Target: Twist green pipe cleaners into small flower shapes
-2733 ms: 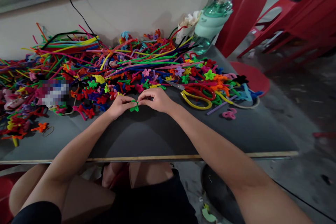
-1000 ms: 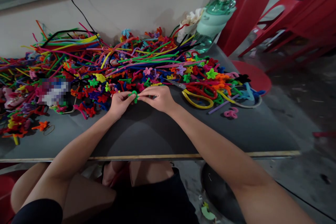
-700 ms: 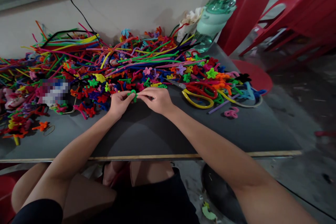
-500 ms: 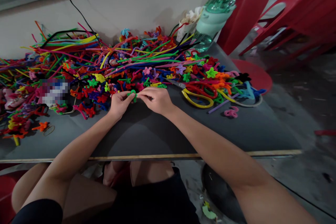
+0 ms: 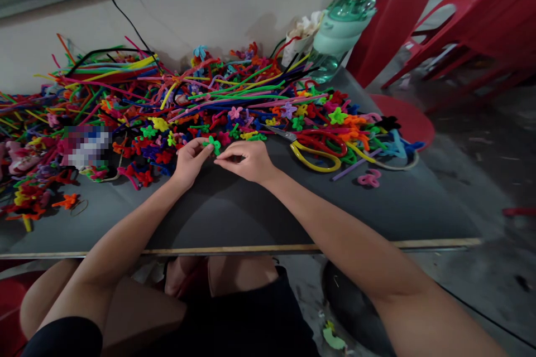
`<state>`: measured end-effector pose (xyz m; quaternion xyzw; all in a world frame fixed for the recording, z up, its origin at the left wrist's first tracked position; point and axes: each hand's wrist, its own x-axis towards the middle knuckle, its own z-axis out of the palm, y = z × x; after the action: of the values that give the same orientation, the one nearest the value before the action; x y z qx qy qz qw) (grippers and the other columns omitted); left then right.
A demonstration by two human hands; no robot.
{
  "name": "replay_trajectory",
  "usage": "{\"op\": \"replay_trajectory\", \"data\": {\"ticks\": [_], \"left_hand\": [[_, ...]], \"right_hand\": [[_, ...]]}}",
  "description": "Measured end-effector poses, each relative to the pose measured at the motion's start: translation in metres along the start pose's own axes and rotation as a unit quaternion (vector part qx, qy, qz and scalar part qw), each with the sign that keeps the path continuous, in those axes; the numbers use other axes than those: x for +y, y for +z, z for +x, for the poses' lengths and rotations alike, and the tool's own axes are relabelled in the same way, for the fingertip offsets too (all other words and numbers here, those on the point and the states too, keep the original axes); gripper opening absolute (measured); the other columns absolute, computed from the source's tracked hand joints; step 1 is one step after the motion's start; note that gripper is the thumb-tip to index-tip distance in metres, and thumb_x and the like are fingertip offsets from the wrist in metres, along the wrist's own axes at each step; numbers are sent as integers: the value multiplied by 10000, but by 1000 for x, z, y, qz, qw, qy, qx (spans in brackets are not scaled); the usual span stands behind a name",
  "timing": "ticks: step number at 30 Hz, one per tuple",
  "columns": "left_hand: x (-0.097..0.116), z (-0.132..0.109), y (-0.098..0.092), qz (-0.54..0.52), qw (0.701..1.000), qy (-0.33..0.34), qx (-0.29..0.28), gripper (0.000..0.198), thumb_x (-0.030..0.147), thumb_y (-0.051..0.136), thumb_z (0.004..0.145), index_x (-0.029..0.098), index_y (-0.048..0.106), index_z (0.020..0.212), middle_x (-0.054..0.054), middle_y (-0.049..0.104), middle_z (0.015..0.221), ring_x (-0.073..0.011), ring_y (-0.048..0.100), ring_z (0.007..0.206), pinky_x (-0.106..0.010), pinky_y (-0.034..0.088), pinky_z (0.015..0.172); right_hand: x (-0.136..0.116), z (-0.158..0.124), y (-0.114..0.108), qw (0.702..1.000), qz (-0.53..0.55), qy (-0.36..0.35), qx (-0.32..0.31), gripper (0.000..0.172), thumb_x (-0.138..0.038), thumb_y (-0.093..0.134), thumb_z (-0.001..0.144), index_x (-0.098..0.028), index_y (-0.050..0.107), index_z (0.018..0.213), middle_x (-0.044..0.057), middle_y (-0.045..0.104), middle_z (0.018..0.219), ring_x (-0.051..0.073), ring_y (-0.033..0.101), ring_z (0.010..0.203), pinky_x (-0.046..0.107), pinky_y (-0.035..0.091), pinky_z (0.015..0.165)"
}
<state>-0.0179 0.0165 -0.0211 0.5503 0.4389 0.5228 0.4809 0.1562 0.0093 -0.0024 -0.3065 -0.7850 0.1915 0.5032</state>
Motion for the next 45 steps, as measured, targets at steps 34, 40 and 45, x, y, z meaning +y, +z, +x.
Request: {"op": "replay_trajectory", "data": {"ticks": [34, 40, 45], "left_hand": [[11, -3, -5, 120, 987, -3, -111, 289, 425, 659, 778, 168, 678, 648, -2, 627, 586, -89, 524, 535, -218, 409, 532], [9, -2, -1, 33, 998, -17, -49, 316, 478, 657, 778, 167, 676, 827, 7, 604, 603, -75, 500, 519, -209, 391, 503], [5, 1, -4, 60, 998, -2, -31, 290, 466, 652, 786, 176, 640, 766, 16, 572, 586, -73, 470, 500, -210, 359, 471]], "right_hand": [[13, 0, -4, 998, -56, 12, -34, 171, -341, 639, 850, -230, 721, 749, 25, 744, 778, 161, 687, 706, 284, 538, 665], [12, 0, -3, 996, -63, 16, 57, 137, -340, 667, 829, -237, 744, 781, 31, 748, 784, 162, 680, 665, 289, 540, 616], [11, 1, -4, 999, -25, 18, 11, 165, -386, 720, 776, -225, 736, 740, 28, 731, 727, 142, 643, 588, 273, 517, 550]]}}
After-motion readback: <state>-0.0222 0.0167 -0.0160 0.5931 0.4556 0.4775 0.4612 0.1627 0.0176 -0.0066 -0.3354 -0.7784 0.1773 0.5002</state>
